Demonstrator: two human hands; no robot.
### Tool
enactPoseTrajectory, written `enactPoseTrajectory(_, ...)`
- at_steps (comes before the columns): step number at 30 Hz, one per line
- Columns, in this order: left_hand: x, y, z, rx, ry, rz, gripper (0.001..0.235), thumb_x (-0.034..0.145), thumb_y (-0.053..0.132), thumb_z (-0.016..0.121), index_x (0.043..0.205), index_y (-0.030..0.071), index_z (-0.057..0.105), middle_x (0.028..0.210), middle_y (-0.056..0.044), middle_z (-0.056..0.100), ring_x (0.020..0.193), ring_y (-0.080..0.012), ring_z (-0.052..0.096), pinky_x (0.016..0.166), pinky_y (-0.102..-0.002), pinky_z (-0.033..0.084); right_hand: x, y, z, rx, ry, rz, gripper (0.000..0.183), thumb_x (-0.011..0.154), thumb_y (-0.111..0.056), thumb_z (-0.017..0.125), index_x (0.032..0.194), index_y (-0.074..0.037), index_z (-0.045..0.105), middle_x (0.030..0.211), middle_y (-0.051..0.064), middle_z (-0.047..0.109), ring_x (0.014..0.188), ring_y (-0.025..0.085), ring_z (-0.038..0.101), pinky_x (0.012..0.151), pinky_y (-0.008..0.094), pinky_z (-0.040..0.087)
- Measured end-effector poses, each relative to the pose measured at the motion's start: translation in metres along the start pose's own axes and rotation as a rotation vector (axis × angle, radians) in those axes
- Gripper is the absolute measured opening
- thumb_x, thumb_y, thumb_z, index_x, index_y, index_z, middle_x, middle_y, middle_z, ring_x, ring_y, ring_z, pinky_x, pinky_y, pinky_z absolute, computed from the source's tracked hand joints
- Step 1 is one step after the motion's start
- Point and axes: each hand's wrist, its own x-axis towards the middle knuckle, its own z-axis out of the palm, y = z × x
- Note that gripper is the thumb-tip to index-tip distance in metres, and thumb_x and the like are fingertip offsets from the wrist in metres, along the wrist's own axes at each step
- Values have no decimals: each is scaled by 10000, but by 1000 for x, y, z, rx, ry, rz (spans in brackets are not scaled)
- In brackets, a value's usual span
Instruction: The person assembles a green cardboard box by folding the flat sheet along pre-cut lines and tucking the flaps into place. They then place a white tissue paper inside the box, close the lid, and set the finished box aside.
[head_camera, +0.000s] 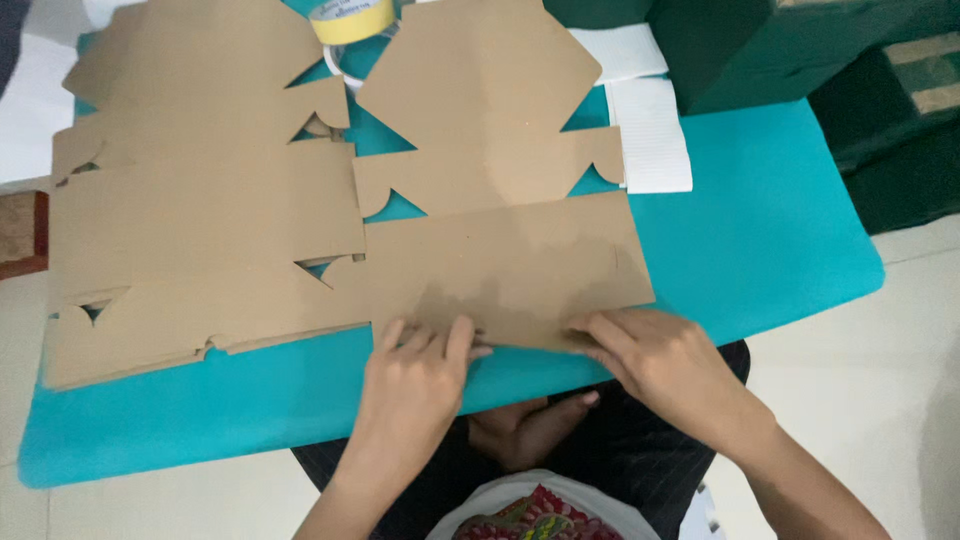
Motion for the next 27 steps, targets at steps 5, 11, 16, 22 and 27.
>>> enactPoseTrajectory(5,26,-13,0,66,8,-29,224,1035,323,603,918,147,532,586,16,486,558,-210,502,741,-350,444,29,17,-3,-212,21,21,236,959,-380,642,1089,-185,608,698,13,658,637,253,661,523,392,485)
enactPoseTrajectory(11,32,-13,9,278,18,-87,270,1000,411,632,1065,158,564,1047,-5,558,1000,-185,540,978,-358,426,49,28,0,-527,73,-102,319,978,-455,663,1062,-148,645,1005,-15,641,962,197,634,940,348,452)
enactPoseTrajectory(16,19,-2,23,160,71,-20,192,1001,113,501,1161,126,607,1048,-47,556,859,-220,522,861,-348,469,53,24,6,-484,110,-86,432,987,-426,668,1293,-126,614,1289,13,630,1070,213,627,999,353,415)
enactPoseTrajectory(22,-10,15,25,100,0,34,270,1046,140,489,1298,132,586,1299,-103,592,1211,-240,589,1009,-369,516,38,4,27,-150,261,-26,180,1040,-120,639,1218,-149,645,1148,59,639,987,263,623,860,396,464)
enactPoseTrajectory(27,-15,22,26,-3,-93,-24,450,1038,311,462,1425,83,488,1419,-161,502,1328,-314,492,1098,-473,448,23,-17,44,1,202,-52,281,1017,-108,526,1281,-109,624,1232,148,622,1177,325,633,1063,512,507)
